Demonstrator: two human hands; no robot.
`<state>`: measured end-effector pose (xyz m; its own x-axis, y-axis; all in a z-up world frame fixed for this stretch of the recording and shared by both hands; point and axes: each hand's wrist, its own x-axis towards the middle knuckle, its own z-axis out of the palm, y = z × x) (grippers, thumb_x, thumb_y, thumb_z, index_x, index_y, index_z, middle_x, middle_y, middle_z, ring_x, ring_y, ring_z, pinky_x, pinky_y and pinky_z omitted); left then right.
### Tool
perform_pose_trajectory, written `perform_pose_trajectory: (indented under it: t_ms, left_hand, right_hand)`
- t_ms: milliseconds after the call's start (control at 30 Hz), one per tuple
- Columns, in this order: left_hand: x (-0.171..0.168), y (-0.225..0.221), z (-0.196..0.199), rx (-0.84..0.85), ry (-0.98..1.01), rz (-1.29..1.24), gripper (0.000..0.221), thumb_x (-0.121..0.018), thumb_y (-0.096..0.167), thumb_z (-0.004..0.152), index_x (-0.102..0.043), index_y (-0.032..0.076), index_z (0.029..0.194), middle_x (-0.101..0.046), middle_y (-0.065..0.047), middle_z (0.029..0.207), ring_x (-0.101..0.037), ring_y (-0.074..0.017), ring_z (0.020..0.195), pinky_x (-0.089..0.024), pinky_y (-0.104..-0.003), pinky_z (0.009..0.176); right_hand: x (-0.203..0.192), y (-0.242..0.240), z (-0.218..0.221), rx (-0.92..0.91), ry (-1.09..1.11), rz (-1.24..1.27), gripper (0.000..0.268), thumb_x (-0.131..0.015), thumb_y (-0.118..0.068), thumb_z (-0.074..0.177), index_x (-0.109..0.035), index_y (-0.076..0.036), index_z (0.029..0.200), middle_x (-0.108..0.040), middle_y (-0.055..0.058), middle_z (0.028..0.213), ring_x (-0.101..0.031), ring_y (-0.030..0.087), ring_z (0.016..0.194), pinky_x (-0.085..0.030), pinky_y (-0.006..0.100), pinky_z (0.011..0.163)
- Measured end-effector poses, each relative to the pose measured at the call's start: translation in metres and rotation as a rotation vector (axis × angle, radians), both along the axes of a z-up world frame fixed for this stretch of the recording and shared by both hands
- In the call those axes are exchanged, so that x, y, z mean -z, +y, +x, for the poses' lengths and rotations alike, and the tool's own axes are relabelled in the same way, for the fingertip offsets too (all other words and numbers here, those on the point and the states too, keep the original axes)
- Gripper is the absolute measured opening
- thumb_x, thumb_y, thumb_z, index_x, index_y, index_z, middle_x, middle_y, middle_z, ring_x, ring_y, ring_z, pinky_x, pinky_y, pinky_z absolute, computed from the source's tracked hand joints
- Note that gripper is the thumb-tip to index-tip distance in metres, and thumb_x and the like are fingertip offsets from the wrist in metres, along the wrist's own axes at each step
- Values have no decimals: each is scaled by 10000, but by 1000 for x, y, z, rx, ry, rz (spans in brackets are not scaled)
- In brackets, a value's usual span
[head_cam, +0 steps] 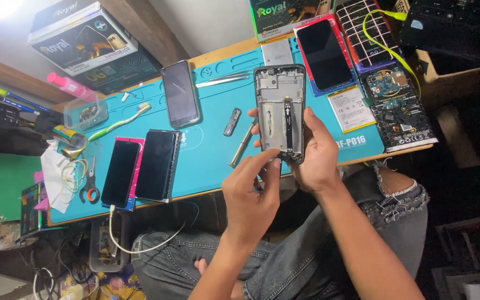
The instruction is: The person cleans a workbench with a toothbrush, then uses a screwdriver to remove screws from a disassembled smartphone. They proceed to remove a metal bracket and a small internal component from the phone's chassis using a precision tool.
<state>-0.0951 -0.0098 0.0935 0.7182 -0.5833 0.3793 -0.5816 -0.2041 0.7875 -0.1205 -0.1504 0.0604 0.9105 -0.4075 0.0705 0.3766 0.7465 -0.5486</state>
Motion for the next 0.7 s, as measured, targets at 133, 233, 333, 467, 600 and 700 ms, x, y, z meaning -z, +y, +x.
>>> perform_pose_trajectory:
  t_ms: [133,233,333,467,600,700]
  left_hand:
    - [5,0,-4,-81,-4,-14,184,-726,83,1030,-743,100,1212,-686,-41,981,-487,-144,642,-474,-311,598]
    - [2,-2,-2,-261,175,16,382,-742,192,989,-631,107,1345,-565,-23,1041,-507,-107,708,-440,-276,558]
    - [2,-2,8,-255,675,-123,335,-695,217,1002,-685,72,1303,-725,-49,1061,-624,-121,898,-548,-278,776]
    - [-1,6,25,-253,942,-234,250,-678,243,1034,-751,46,1169,-729,-48,906,-660,-123,812,-569,-309,681]
    - [-1,27,61,-148,835,-339,217,-648,203,1076,-753,28,1150,-674,-16,953,-550,-107,801,-494,-275,639]
    - [-17,42,87,-128,555,-168,233,-635,233,1065,-771,56,1134,-756,-8,1016,-691,-110,966,-607,-290,873]
  right_hand:
    - [-3,2,0,14,25,20,694,-475,-491,1083,-532,53,1510,-646,304,1435,-705,367,1133,-602,477,944]
    - [-10,5,1,70,46,103,724,-469,-481,1068,-507,71,1534,-631,333,1450,-691,411,1147,-566,523,1044]
    - [-15,5,0,48,59,214,715,-469,-453,1058,-485,40,1576,-600,318,1510,-659,448,1228,-537,573,1089]
    - [-26,1,-5,-142,-61,319,817,-463,-550,1055,-422,31,1628,-439,293,1679,-452,466,1528,-404,573,1240]
    - [-10,-12,-5,-328,35,263,1028,-295,-864,945,-670,-57,1460,-636,242,1519,-603,492,1377,-448,753,1091]
    - [-19,-7,-2,-511,-98,302,1057,-271,-823,977,-365,-66,1709,-413,287,1695,-418,677,1455,-345,903,1039]
